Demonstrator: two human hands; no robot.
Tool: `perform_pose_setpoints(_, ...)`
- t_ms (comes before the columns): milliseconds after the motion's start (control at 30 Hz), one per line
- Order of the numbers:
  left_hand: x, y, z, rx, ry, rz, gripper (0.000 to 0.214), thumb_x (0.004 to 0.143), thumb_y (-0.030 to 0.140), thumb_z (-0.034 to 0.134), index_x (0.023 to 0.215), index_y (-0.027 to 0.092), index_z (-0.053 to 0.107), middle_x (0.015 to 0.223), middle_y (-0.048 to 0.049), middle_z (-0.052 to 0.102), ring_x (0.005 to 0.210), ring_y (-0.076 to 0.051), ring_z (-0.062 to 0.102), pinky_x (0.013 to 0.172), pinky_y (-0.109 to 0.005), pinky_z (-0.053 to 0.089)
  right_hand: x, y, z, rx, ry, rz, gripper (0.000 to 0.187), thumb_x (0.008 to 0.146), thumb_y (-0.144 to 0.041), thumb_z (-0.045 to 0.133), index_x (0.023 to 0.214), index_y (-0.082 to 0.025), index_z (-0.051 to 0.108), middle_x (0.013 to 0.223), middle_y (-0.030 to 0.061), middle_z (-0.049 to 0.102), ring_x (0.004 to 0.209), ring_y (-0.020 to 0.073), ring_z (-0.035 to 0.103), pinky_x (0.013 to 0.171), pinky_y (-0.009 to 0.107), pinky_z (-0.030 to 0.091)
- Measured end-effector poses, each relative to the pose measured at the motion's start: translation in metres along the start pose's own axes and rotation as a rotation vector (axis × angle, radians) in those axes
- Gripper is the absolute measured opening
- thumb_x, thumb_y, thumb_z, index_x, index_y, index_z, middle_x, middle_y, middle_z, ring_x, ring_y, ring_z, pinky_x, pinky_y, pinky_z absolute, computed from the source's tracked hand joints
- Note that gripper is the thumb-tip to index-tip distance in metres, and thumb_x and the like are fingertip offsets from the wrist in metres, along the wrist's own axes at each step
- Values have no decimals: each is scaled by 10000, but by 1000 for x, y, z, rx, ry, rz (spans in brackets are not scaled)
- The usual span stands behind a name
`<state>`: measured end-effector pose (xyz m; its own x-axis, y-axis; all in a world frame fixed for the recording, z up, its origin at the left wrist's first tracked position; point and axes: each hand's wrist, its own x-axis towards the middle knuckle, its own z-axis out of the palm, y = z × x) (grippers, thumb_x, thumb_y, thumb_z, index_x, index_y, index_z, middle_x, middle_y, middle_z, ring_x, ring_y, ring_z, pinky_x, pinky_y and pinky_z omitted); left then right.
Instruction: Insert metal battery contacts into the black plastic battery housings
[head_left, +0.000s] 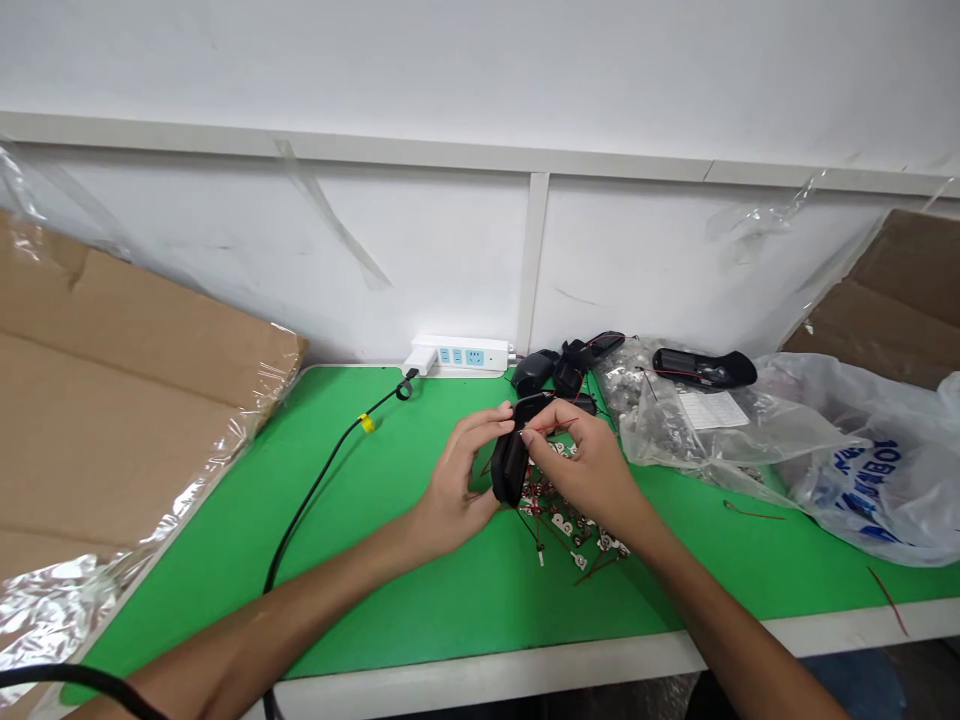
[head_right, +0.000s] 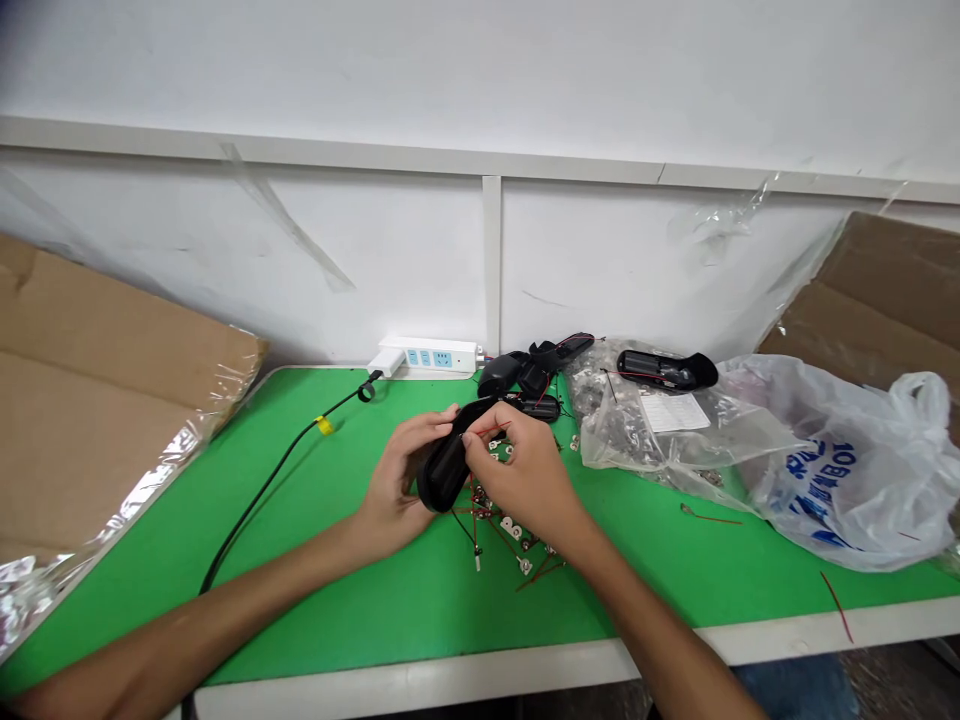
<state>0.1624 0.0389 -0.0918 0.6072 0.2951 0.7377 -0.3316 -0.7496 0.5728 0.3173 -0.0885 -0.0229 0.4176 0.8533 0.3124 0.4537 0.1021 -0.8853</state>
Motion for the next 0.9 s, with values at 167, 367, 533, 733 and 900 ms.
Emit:
perform_pose_setpoints(167,-3,-2,1,-37,15,41,706,885,159,771,1501,327,470,1499,-144,505,1461,-336,495,1221,-595,427,-3,-3,1,-7,-27,-30,90,932,-265,632,867,-214,667,849,7,694,775,161,628,623,251,451)
perform_pose_setpoints(367,-5,-5,5,-80,73,55,764,822,262,871,1485,338,498,1476,-147,520,1452,-361,506,1228,-632,406,-5,-5,1,27,-30,-9,106,942,-283,619,865,-217,651,842,12,684,737,160,617,578,250,443)
perform_pose_setpoints(533,-4,-3,3,-81,53,80,804,803,230,890,1495,346,497,1479,-137,518,1468,-354,489,1228,-624,419,-7,-6,2,-19,-30,-78,92,940,-244,615,854,-224,644,829,7,690,768,171,625,688,282,479)
perform_pose_setpoints(733,-2,-1,0,11,34,175,803,820,196,870,1519,314,492,1477,-149,547,1469,-355,493,1223,-616,438,-7,-6,-2,-8,-61,-120,115,933,-205,610,820,-223,619,787,-15,658,728,156,598,702,282,463)
perform_pose_setpoints(900,-5,-3,0,31,31,206,776,853,179,830,1536,310,485,1471,-145,562,1473,-362,489,1222,-630,440,-6,-7,-6,2,-103,-129,127,925,-191,611,803,-223,617,781,-14,658,725,157,599,683,275,464)
